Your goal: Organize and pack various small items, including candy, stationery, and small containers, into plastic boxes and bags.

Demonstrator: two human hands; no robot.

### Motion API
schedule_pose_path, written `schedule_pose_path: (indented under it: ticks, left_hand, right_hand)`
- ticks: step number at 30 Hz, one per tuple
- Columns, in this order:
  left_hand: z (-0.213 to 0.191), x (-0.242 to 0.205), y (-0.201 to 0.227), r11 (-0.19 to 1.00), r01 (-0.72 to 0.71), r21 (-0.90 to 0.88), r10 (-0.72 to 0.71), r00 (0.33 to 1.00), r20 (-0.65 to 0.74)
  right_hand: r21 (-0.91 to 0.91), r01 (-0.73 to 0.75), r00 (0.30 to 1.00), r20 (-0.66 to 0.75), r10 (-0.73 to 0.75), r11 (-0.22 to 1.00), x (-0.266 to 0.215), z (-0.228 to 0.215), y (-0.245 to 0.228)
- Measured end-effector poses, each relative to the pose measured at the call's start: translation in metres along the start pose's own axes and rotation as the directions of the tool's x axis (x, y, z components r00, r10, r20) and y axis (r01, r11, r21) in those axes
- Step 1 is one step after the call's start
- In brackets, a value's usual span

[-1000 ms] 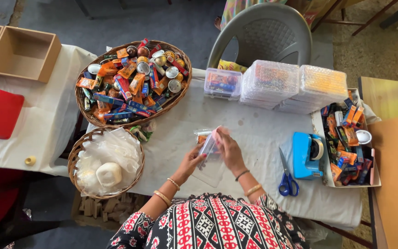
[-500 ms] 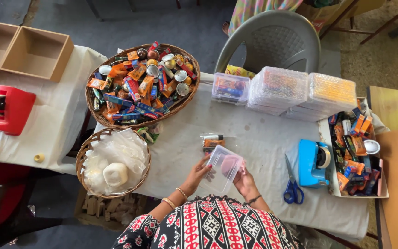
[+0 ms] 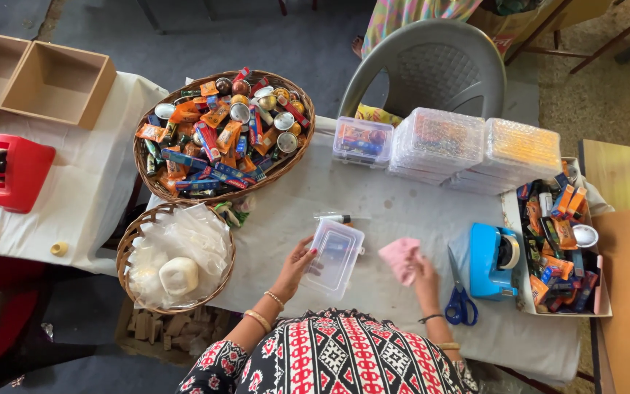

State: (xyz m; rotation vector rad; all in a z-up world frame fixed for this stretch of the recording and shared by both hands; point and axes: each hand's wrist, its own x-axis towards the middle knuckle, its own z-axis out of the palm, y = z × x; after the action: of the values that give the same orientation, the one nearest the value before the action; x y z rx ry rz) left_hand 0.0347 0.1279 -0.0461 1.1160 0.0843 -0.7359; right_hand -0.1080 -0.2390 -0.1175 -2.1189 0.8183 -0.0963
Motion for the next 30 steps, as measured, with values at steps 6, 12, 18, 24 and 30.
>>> schedule_pose_path:
  ticks: [6, 12, 18, 24, 30]
  left_hand:
    - [0.002, -0.005, -0.01, 0.978, 0.099, 0.186, -0.113, 0.991, 0.07]
    - [0.033, 0.006, -0.012, 0.829, -0.014, 0.558, -0.119, 0.972, 0.203]
    - [0.042, -0.024, 0.011, 0.28, -0.378, 0.883, 0.1, 0.926, 0.365]
    - [0.031, -0.032, 0.009, 0.011, -0.422, 0.907, 0.015, 0.907, 0.422]
    - [0.008, -0.028, 0.004, 0.213, -0.366, 0.906, 0.083, 0.931, 0.356]
  right_hand:
    - [-0.036, 0.313, 0.936, -0.16, -0.314, 0.949, 0.003, -0.023, -0.034]
    - [0.566, -0.298, 0.836, 0.544, -0.076, 0.769, -0.026, 0.033, -0.079]
    - [0.564, -0.448, 0.828, 0.555, 0.083, 0.694, -0.035, 0.059, -0.061]
    - [0.581, -0.496, 0.83, 0.536, 0.154, 0.646, -0.035, 0.071, -0.082]
    - [0.744, -0.535, 0.82, 0.572, 0.033, 0.401, -0.041, 0.075, -0.106]
